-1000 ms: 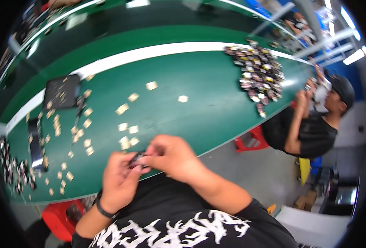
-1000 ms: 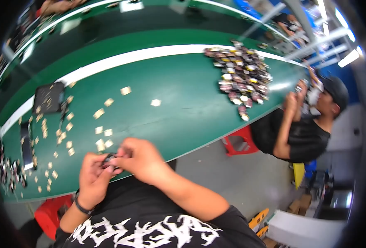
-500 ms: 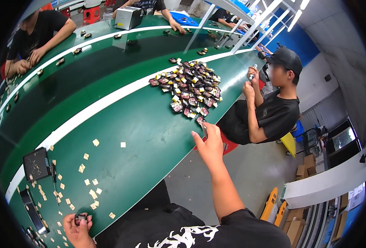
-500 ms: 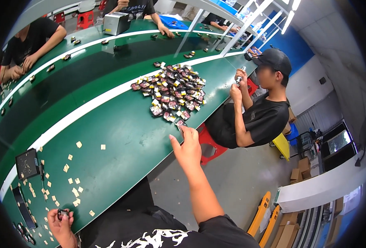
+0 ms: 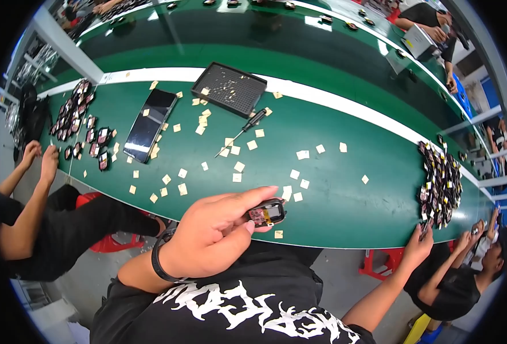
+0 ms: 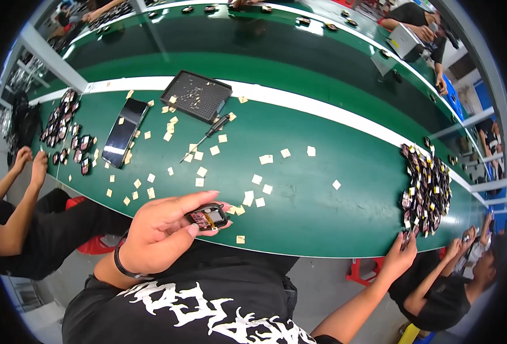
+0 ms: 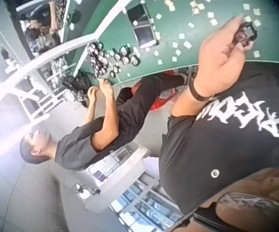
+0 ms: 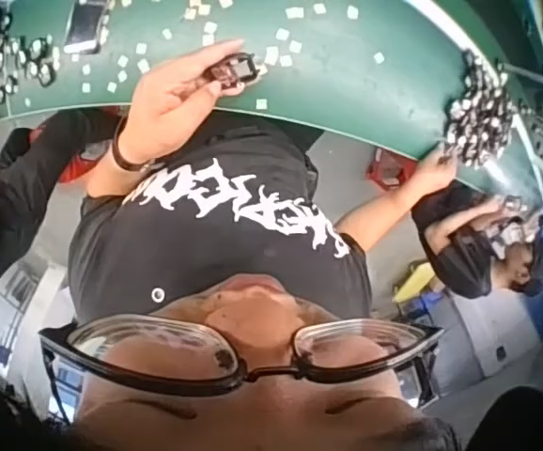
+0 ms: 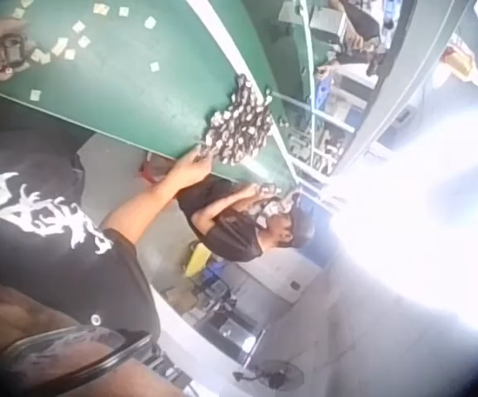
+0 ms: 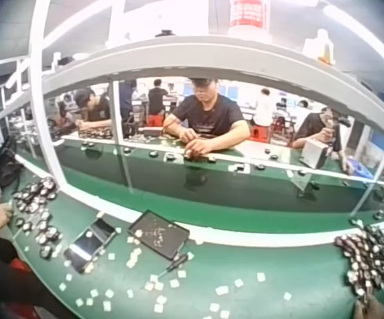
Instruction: Assembling small electronic components for smartwatches on an industrial assembly line.
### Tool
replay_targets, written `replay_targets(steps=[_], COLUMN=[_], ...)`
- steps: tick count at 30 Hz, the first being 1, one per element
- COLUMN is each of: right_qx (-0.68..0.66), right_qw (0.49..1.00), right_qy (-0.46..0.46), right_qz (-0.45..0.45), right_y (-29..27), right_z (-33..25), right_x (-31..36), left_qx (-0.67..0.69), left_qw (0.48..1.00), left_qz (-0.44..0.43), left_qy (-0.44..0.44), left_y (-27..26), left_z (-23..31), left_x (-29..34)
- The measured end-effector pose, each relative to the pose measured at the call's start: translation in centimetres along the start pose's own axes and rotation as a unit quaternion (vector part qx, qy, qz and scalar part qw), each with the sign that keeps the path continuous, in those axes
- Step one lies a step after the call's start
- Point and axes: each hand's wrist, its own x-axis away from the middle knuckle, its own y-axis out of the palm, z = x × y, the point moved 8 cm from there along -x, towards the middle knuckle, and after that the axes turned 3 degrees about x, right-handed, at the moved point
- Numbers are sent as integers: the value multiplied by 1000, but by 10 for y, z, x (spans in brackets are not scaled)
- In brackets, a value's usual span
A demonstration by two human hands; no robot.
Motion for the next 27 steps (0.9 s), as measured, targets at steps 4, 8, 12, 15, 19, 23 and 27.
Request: replay_targets(steps=[4,8,12,15,19,23,27], right_qx=[-9,-55,-138,-235,-235,-248,-290], right_qw=[1000,998,990,971,967,962,945], right_qy=[-4,21,29,-9,-48,-69,-79], right_qz=[-7,-10,-30,-43,-87,-91,-129], right_y=[3,2,5,-1,-19,-17,7], right_z=[-6,-9,-16,-30,-75,-91,-111], right_x=[2,12,27,39,53,58,66], left_qx=[-150,-217,-109,141,229,-155,-356], left_qw=[989,976,993,979,943,842,737], left_qz=[-13,-22,37,68,236,512,574], left_qy=[3,26,-13,-132,-45,74,40], left_y=[-2,-6,-32,-73,-141,-238,-271], left_z=[16,28,-4,-48,-54,-30,-6], left_x=[8,10,14,31,76,123,139])
